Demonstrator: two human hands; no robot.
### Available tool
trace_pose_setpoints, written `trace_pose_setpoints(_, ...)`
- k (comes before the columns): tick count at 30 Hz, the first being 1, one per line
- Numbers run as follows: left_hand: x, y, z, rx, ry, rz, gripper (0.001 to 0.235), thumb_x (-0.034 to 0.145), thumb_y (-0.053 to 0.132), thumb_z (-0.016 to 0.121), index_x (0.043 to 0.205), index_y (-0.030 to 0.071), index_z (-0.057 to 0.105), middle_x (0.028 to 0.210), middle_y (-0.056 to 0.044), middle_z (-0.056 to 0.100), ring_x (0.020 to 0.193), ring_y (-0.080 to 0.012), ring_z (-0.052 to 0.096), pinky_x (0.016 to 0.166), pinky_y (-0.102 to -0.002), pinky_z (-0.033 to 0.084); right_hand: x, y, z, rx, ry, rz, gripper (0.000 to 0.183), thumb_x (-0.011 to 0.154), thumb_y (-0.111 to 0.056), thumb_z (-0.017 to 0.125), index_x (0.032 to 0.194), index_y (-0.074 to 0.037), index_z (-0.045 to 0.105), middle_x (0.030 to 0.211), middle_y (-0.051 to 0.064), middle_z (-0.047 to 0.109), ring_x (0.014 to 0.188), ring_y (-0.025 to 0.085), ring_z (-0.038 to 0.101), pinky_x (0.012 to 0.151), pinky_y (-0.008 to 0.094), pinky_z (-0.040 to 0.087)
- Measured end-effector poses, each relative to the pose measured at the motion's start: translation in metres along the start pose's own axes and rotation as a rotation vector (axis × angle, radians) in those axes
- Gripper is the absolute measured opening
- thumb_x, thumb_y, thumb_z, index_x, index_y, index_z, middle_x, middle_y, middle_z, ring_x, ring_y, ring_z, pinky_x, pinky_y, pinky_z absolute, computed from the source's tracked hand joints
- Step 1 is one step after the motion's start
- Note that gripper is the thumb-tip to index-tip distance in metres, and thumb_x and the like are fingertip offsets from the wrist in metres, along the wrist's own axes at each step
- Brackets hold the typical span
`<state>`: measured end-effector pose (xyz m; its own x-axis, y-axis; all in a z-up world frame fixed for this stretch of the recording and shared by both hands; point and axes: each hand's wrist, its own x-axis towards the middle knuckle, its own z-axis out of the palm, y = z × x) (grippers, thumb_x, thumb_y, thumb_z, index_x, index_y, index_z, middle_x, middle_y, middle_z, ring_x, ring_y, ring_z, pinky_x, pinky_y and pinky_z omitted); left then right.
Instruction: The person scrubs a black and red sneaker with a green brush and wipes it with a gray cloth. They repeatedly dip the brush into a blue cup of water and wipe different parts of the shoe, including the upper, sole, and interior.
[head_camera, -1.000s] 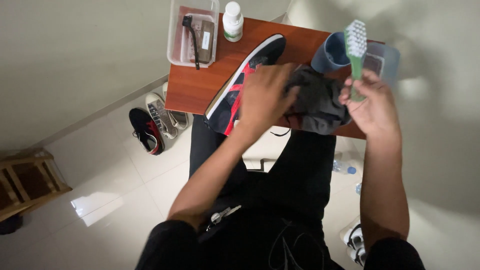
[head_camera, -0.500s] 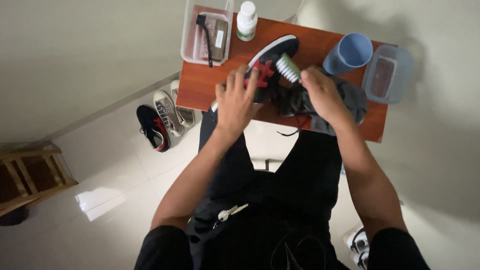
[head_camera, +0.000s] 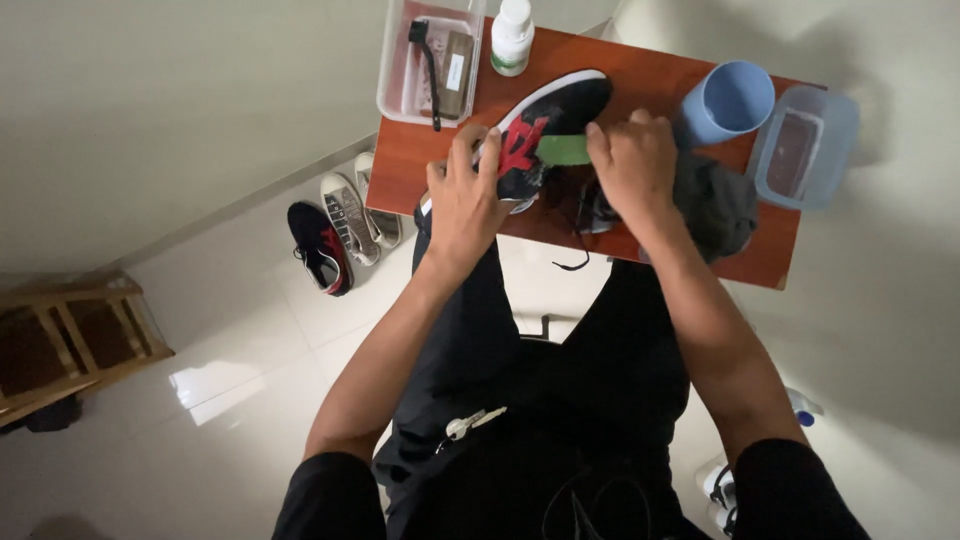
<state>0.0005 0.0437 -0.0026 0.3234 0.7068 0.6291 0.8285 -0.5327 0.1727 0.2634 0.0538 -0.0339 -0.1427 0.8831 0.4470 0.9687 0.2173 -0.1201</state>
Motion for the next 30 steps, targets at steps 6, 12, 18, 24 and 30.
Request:
trace_pose_setpoints(6, -0.005, -0.004, 0.006, -0.014, 0.06, 0.037, 0.09, 0.066, 0.022, 0.099, 0.138, 0.008, 0.046, 0.127, -0.015, 0.053, 0.103, -0.0279, 0.069, 0.072, -0.042, 0.042, 0.001, -0.048, -0.001, 0.159, -0.012, -0.153, 0.045, 0.102, -0.035, 0.065, 0.061, -0.016, 0.069, 0.06, 0.01, 0.061, 0.064, 0.032, 0.063, 0.065, 0.043, 0.048)
trace_pose_setpoints(12, -0.004, -0.004, 0.017, -0.081, 0.095, -0.011, 0.102, 0.062, 0.023, 0.104, 0.142, 0.006, 0.043, 0.127, -0.018, 0.05, 0.106, -0.0311, 0.067, 0.07, -0.044, 0.042, -0.006, -0.038, 0.006, 0.095, 0.012, -0.157, 0.034, 0.098, -0.029, 0.069, 0.067, -0.015, 0.073, 0.059, 0.012, 0.06, 0.061, 0.034, 0.062, 0.059, 0.042, 0.047)
trace_pose_setpoints(18, 0.006, 0.006, -0.01, -0.165, 0.055, -0.079, 0.107, 0.062, 0.026, 0.105, 0.144, 0.006, 0.04, 0.134, -0.02, 0.047, 0.11, -0.0321, 0.066, 0.071, -0.046, 0.045, -0.004, -0.002, 0.008, -0.086, 0.096, -0.043, 0.048, 0.107, -0.036, 0.068, 0.064, -0.014, 0.067, 0.062, 0.009, 0.057, 0.066, 0.034, 0.06, 0.063, 0.045, 0.047)
trace_pose_setpoints(24, 0.001, -0.008, 0.001, -0.119, -0.076, -0.066, 0.105, 0.064, 0.013, 0.1, 0.149, 0.006, 0.038, 0.137, -0.017, 0.042, 0.116, -0.0291, 0.066, 0.071, -0.044, 0.044, -0.006, -0.063, 0.017, 0.245, 0.023, -0.123, 0.058, 0.111, -0.042, 0.051, 0.061, -0.015, 0.063, 0.06, 0.013, 0.059, 0.068, 0.036, 0.063, 0.063, 0.045, 0.049)
trace_pose_setpoints(30, 0.013, 0.001, -0.015, -0.21, -0.072, -0.179, 0.128, 0.048, 0.037, 0.108, 0.148, 0.006, 0.036, 0.134, -0.021, 0.042, 0.097, -0.0367, 0.073, 0.077, -0.051, 0.05, 0.002, -0.002, 0.015, -0.069, 0.241, -0.027, 0.057, 0.116, -0.035, 0.052, 0.062, -0.015, 0.057, 0.06, 0.007, 0.045, 0.068, 0.032, 0.056, 0.065, 0.044, 0.045)
